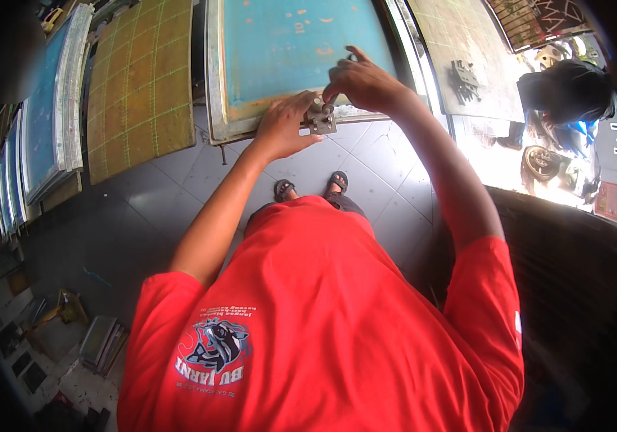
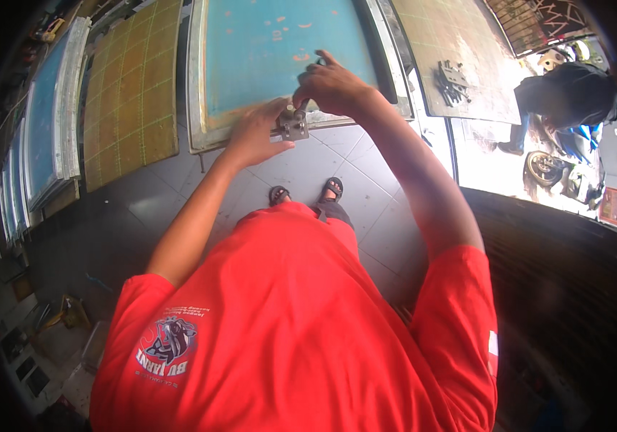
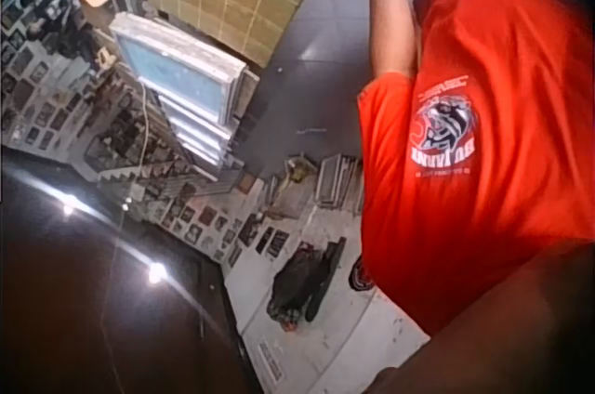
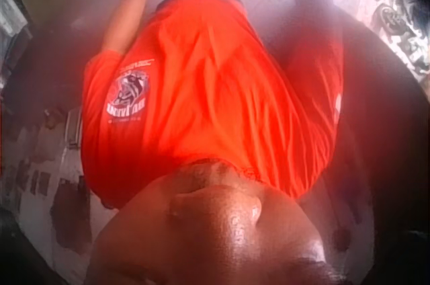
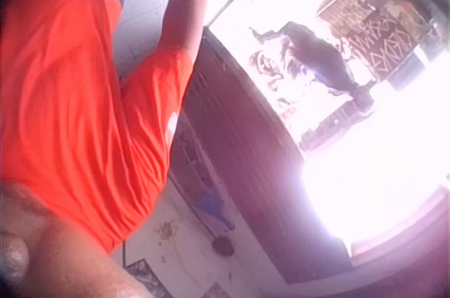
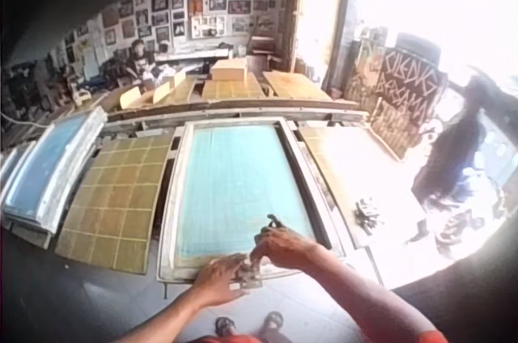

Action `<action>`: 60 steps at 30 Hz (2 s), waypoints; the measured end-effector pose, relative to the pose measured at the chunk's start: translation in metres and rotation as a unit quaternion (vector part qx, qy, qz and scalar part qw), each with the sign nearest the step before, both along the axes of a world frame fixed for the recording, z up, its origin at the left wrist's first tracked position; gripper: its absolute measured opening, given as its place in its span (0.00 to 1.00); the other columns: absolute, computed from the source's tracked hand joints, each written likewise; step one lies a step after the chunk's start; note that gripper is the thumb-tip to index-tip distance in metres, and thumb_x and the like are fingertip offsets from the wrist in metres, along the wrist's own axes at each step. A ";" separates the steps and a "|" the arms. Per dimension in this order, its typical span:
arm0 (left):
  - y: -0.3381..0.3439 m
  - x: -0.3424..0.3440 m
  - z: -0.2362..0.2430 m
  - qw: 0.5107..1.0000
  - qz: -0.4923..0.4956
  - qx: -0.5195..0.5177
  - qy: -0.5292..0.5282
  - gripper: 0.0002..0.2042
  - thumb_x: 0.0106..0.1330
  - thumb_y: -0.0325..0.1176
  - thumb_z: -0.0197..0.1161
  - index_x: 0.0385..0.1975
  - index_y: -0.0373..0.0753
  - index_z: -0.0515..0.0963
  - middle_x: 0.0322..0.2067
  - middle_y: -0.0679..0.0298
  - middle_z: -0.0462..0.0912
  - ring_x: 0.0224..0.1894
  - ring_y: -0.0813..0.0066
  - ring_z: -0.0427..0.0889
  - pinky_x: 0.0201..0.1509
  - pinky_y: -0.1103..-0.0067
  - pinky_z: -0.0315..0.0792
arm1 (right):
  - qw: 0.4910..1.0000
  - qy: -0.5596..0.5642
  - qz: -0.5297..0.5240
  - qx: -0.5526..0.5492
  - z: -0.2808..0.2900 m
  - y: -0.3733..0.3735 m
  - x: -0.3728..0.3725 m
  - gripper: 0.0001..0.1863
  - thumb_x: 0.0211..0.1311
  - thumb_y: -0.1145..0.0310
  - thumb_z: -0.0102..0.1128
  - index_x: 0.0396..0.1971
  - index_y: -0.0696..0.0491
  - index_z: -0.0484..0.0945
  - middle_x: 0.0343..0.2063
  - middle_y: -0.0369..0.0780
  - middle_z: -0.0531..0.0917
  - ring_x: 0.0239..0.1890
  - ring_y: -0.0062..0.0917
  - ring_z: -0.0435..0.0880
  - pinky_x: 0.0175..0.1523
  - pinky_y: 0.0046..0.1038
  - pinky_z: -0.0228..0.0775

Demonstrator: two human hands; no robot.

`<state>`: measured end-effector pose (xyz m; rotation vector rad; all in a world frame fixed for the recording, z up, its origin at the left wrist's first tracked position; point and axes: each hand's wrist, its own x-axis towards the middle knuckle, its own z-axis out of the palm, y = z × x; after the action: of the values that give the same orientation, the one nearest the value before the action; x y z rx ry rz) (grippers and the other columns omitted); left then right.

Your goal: The person places a screen printing frame onto a table and uses a wrench to tighten or loosen bolts on a metal bracket attached to the frame.

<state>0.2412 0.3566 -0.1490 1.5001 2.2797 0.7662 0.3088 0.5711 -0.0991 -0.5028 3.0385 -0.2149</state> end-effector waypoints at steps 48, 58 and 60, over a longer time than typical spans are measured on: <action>-0.013 -0.005 -0.008 0.998 0.000 0.013 -0.063 0.40 0.48 0.41 0.73 0.62 0.37 0.62 0.60 0.49 0.69 0.62 0.55 0.70 0.66 0.63 0.61 | 0.997 0.058 0.044 0.040 0.041 -0.031 -0.027 0.05 0.55 0.64 0.63 0.30 0.46 0.83 0.29 0.36 0.83 0.39 0.31 0.83 0.55 0.39 0.65; -0.014 -0.002 -0.013 0.985 0.030 0.116 -0.121 0.13 0.54 0.34 0.70 0.38 0.41 0.79 0.60 0.52 0.70 0.60 0.54 0.71 0.60 0.66 0.69 | 0.926 0.034 -0.344 -0.149 -0.036 -0.075 0.058 0.12 0.55 0.59 0.66 0.31 0.52 0.80 0.30 0.40 0.82 0.32 0.37 0.84 0.38 0.36 0.75; -0.012 -0.001 -0.017 0.986 0.034 0.118 -0.113 0.11 0.54 0.32 0.69 0.37 0.41 0.80 0.59 0.53 0.71 0.60 0.54 0.71 0.60 0.66 0.69 | 0.940 0.054 -0.320 -0.105 -0.045 -0.076 0.058 0.09 0.54 0.63 0.63 0.31 0.52 0.79 0.30 0.40 0.81 0.31 0.37 0.84 0.38 0.36 0.75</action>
<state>0.2407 0.3444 -0.1660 1.3548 2.1387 1.1972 0.3671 0.4955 -0.1444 0.5103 3.1879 -0.5533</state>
